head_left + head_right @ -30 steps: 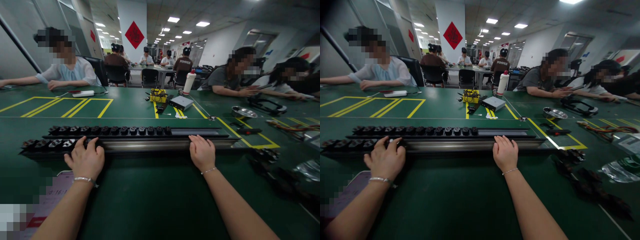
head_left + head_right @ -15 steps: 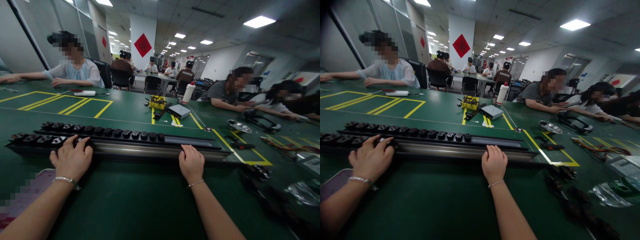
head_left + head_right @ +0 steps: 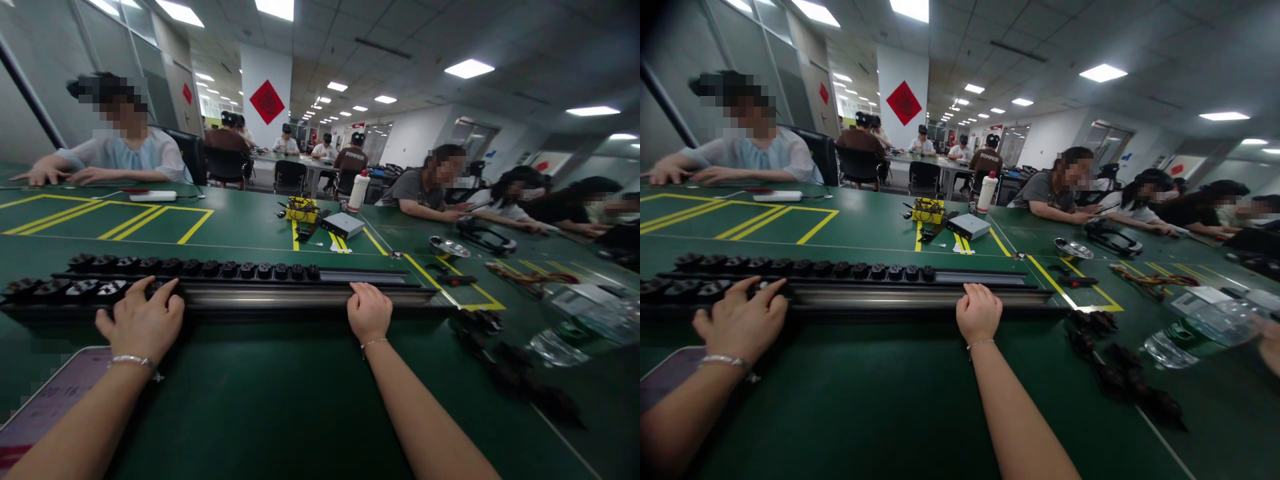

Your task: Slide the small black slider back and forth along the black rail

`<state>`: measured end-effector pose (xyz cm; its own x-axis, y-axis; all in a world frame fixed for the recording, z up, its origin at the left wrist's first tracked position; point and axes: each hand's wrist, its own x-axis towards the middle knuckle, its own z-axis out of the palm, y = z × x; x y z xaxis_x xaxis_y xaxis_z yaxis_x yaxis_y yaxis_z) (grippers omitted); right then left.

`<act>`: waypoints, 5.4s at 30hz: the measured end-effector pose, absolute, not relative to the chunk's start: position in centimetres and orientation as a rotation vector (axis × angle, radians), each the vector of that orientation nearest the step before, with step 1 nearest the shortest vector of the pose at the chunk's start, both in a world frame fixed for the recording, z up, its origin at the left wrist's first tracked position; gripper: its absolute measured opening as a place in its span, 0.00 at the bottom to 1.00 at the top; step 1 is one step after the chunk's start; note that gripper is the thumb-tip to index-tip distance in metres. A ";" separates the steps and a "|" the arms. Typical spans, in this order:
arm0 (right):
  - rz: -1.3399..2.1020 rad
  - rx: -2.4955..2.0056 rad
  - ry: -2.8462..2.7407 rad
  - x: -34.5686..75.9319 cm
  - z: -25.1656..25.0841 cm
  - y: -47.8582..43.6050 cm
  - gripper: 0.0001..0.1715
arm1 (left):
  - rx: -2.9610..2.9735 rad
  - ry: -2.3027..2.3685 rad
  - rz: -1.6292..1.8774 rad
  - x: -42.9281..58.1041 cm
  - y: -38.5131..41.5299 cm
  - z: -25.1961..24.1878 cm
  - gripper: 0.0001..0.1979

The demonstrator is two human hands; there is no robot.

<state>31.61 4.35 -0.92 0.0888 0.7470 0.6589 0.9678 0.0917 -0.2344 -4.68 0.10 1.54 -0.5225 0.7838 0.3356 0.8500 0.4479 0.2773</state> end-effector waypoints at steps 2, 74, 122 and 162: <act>-0.423 -1.697 -1.708 31.6 -1.0 4.5 0.20 | -1.433 -2.524 -0.654 -4.7 0.1 1.4 0.23; -0.354 -1.705 -1.756 32.0 0.0 4.5 0.19 | -1.435 -2.565 -0.804 -4.2 0.2 1.7 0.28; -0.290 -1.730 -1.706 31.7 0.0 4.4 0.19 | -1.302 -2.721 -0.766 -5.6 1.2 1.5 0.27; -0.281 -1.733 -1.712 31.7 0.1 4.4 0.20 | -1.303 -2.609 -0.848 -5.6 1.3 1.3 0.26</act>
<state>31.73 4.37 0.08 0.1131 0.8013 0.5875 0.9469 0.0921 -0.3080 -5.56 1.31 1.28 -0.6273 0.7060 0.3289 0.7644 0.4774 0.4332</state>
